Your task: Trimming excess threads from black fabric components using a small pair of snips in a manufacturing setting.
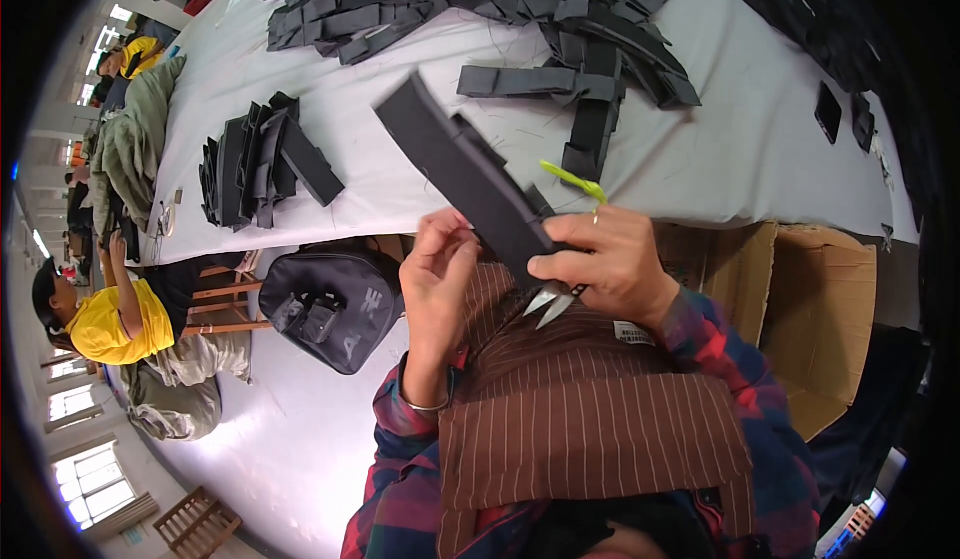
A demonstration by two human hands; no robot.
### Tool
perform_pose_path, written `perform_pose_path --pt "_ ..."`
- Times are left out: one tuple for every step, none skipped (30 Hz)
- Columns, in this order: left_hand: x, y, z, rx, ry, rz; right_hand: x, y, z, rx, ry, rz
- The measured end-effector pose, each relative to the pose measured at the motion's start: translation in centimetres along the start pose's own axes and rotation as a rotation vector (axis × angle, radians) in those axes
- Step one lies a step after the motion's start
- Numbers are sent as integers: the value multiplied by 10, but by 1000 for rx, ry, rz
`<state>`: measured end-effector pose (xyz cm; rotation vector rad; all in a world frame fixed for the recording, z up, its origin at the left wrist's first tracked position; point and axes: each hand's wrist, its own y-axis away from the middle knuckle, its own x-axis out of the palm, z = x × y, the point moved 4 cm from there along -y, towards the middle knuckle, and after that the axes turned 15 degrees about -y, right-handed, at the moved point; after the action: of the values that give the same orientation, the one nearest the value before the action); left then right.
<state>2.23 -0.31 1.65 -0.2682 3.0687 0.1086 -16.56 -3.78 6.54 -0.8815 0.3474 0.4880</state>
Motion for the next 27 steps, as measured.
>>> perform_pose_path --pt "0 -2 5 0 0 0 2 3 -1 0 0 0" --pt "4 -4 8 -95 237 67 6 7 -1 5 46 34" --pt "10 -5 11 -190 473 133 10 11 -2 11 91 69" --pt "10 -5 16 -186 457 104 13 16 -3 21 125 112" --pt "8 -8 20 -186 457 106 12 18 -5 23 126 111" --pt "6 -11 24 -200 517 99 14 20 -7 32 142 160" --pt "5 -13 26 -213 578 91 15 21 -8 41 159 209" --pt "6 -15 24 -213 577 91 15 20 -8 41 158 209" --pt "7 -17 20 -223 532 66 16 19 -9 49 181 224" --pt "9 -18 18 -234 487 42 17 18 -9 57 204 239" --pt "11 -21 18 -236 487 40 17 17 -9 58 202 240" --pt "12 -24 19 -259 469 11 18 16 -8 53 210 276" --pt "14 -26 20 -282 450 -19 20 16 -8 48 217 313" --pt "18 -27 19 -285 451 -18 21 16 -9 52 217 314" --pt "19 -28 17 -275 345 -70 24 18 -9 44 230 343" --pt "19 -29 16 -265 237 -121 26 20 -10 37 243 372" --pt "16 -29 18 -266 236 -122 27 20 -11 38 241 372" --pt "12 -30 21 -249 279 -122 26 21 -13 78 203 323" --pt "9 -31 23 -232 322 -122 24 21 -16 117 164 275" --pt "9 -31 22 -197 362 -118 24 24 -17 121 166 274" --pt "8 -29 20 -199 362 -114 21 26 -23 257 -30 216" --pt "8 -26 14 -193 372 -110 19 29 -29 389 -227 155" --pt "8 -24 11 -188 382 -103 14 26 -25 394 -222 151" --pt "5 -22 9 -153 390 -103 7 20 -23 512 -339 57" --pt "6 -19 8 -153 386 -109 4 17 -24 630 -454 -38" --pt "7 -18 3 -75 370 -156 2 16 -25 616 -457 -100" --pt "8 -16 -1 2 353 -201 1 15 -27 615 -457 -100"
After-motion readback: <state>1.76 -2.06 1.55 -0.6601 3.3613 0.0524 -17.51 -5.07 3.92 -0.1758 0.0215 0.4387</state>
